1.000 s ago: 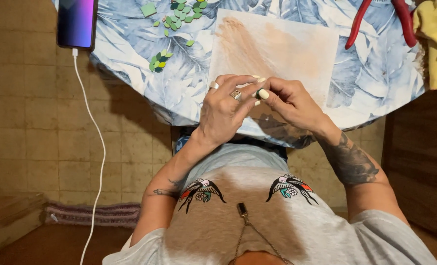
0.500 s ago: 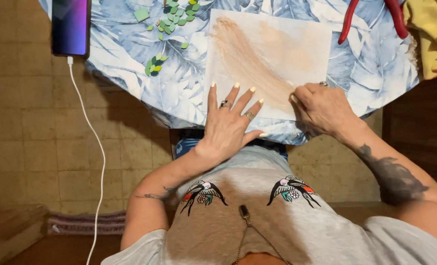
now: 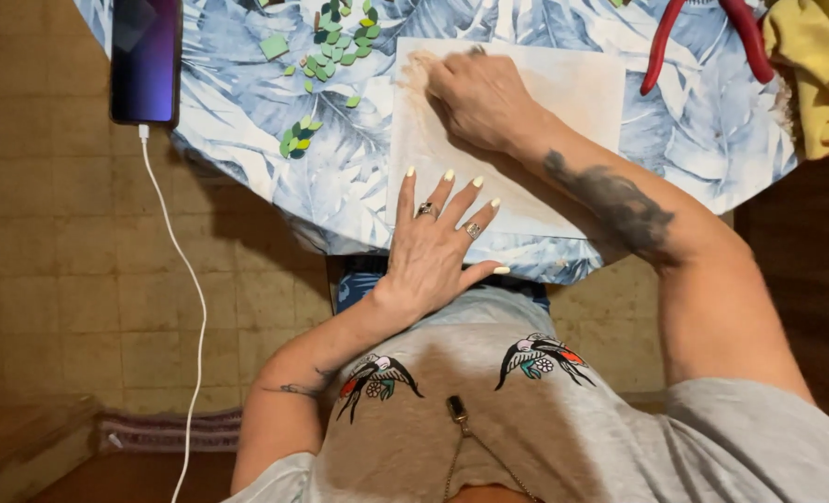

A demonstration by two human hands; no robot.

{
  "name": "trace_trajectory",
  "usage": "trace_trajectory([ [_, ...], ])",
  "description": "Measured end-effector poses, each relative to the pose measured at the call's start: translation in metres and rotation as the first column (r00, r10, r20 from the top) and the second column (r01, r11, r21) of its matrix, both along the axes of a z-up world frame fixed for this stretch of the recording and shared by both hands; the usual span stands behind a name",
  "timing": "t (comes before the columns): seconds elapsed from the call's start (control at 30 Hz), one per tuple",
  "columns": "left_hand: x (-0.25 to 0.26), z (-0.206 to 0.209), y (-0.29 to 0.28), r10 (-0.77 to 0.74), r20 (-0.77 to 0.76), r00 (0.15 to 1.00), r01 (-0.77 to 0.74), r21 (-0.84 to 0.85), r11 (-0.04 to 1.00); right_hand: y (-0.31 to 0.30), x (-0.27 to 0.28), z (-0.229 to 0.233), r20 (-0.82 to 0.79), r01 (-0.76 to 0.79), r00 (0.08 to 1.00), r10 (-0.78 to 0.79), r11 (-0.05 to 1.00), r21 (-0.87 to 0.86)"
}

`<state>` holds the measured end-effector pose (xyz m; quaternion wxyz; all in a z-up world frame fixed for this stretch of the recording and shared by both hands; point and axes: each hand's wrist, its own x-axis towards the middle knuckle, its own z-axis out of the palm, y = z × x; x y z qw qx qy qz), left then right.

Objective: Sanding the edges of small green mosaic tiles by rubbing them against a sheet of sandpaper on a table.

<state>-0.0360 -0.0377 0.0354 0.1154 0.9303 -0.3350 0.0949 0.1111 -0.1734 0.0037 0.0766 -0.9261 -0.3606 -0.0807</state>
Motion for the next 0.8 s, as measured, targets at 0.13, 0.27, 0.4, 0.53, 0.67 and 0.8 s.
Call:
trace_trajectory([
  [0.13,0.002,-0.006,0.0,-0.024,0.024,0.999,0.024,-0.011,1.0,-0.052,-0.072,0.013,-0.042,-0.02,0.999,0.021,1.0,0.022],
  [0.27,0.003,-0.015,0.002,-0.089,-0.065,0.994,0.076,-0.174,0.982,-0.108,-0.132,-0.004,0.146,0.17,0.977,-0.156,0.982,-0.088],
  [0.4,0.002,-0.014,0.002,-0.095,-0.084,0.992,0.08,-0.168,0.983,-0.103,-0.125,-0.005,0.16,0.118,0.982,-0.101,0.988,-0.1],
  [0.53,0.003,-0.011,0.001,-0.085,-0.078,0.993,0.074,-0.131,0.989,-0.039,-0.056,-0.008,0.198,-0.019,0.98,0.005,0.997,0.073],
  [0.67,0.0,-0.011,-0.001,-0.053,-0.109,0.993,0.041,-0.11,0.993,-0.007,0.017,-0.034,0.343,-0.056,0.939,0.033,0.997,0.06],
  [0.8,-0.001,-0.019,-0.003,-0.037,-0.106,0.994,0.022,-0.145,0.989,-0.023,-0.021,-0.009,0.262,-0.064,0.964,0.041,0.995,0.081],
])
